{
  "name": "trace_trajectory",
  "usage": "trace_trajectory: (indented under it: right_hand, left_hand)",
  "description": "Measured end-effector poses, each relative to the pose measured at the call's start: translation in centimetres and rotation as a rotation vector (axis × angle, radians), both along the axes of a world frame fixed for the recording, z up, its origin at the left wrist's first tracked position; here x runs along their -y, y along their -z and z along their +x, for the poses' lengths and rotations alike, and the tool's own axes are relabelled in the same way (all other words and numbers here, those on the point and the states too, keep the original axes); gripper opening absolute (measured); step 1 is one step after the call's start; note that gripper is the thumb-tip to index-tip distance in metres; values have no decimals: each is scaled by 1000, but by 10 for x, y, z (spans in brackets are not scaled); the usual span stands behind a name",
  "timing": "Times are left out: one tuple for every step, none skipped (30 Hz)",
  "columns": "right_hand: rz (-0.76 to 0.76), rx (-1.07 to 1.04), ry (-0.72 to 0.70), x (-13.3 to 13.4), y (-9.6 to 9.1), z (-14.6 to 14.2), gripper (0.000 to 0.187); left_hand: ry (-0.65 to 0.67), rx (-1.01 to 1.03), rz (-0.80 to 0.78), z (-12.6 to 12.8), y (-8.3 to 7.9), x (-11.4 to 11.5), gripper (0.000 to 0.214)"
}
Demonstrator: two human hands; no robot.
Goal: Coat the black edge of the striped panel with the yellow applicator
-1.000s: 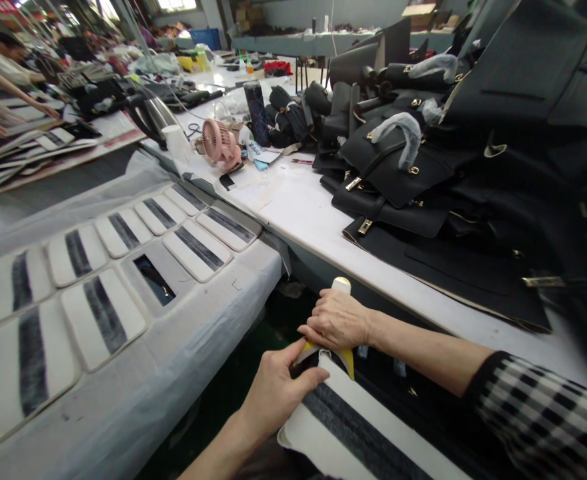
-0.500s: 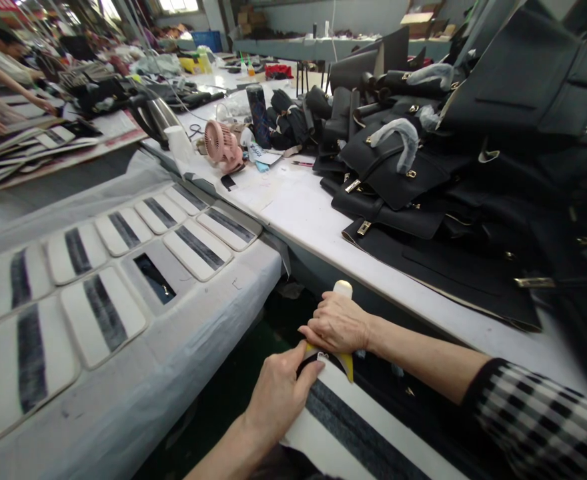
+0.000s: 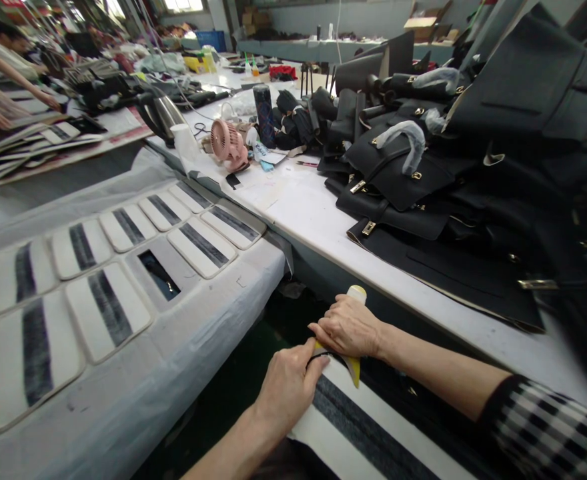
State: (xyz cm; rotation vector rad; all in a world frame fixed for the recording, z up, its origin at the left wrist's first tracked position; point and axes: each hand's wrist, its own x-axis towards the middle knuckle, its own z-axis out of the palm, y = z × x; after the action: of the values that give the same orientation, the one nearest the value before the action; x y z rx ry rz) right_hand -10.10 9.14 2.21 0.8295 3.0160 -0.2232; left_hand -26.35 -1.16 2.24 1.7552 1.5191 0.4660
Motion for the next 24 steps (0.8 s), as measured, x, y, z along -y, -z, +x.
trace_trajectory:
  right_hand:
    - [-5, 4, 12, 1, 0, 0, 61]
    - [-11, 7, 25, 3, 0, 1, 61]
    - [-18, 10, 39, 5, 0, 1, 61]
    - [-24, 14, 55, 7, 1, 2, 62]
    - [-29, 17, 74, 11, 1, 2, 62]
    - [-31, 21, 99, 14, 1, 3, 62]
    - [-34, 24, 130, 19, 2, 3, 62]
    - [-38, 26, 168, 23, 2, 4, 62]
    - [-42, 28, 213, 28, 3, 4, 62]
    - [-46, 28, 260, 33, 3, 5, 63]
    - [-47, 28, 301, 37, 3, 6, 63]
    - [-48, 29, 337, 41, 3, 6, 64]
    - [-49, 31, 366, 44, 2, 7, 64]
    - [-50, 35, 388, 47, 1, 8, 65]
    - [-52, 40, 403, 48, 0, 9, 65]
    - [-56, 44, 415, 49, -1, 10, 65]
    - [-59, 47, 424, 50, -1, 11, 65]
    - [-60, 51, 432, 50, -2, 12, 64]
    - [-59, 56, 437, 50, -3, 13, 64]
    - [-59, 60, 442, 51, -4, 14, 64]
    - [-60, 64, 447, 51, -4, 16, 64]
    - [-60, 68, 451, 52, -5, 17, 65]
    - [-59, 70, 456, 53, -5, 17, 65]
    - [-57, 72, 461, 54, -5, 18, 64]
  left_hand:
    - [4, -1, 0, 0, 1, 0, 23]
    - [11, -2, 0, 0, 1, 0, 23]
    - [19, -5, 5, 0, 2, -1, 23]
    - [27, -12, 15, 1, 3, -1, 23]
    - [34, -20, 27, 0, 4, -1, 23]
    - [42, -28, 39, 0, 4, 0, 23]
    - [47, -30, 50, 0, 5, 0, 23]
    - [49, -23, 59, -1, 5, -1, 23]
    - [49, 3, 59, -2, 5, -1, 23]
    - [52, 58, 41, -3, 5, -2, 25]
    - [51, 141, 4, -3, 6, -4, 28]
    - [40, 247, -54, -4, 7, -6, 34]
    - [14, 368, -133, -4, 8, -9, 41]
    - [-20, 494, -223, -4, 10, -12, 47]
    - [-57, 612, -309, -4, 12, -15, 53]
    - [-91, 715, -383, -4, 15, -18, 57]
    - [-113, 802, -444, -4, 18, -21, 59]
    - [-122, 874, -491, -4, 21, -23, 59]
    - [-120, 929, -524, -4, 24, -26, 59]
    - [-110, 961, -546, -4, 27, -28, 57]
    - [-100, 972, -562, -5, 29, -30, 54]
    - [-87, 969, -576, -5, 32, -32, 51]
    - [-71, 957, -587, -5, 34, -35, 47]
    - [-54, 939, -601, -6, 36, -37, 45]
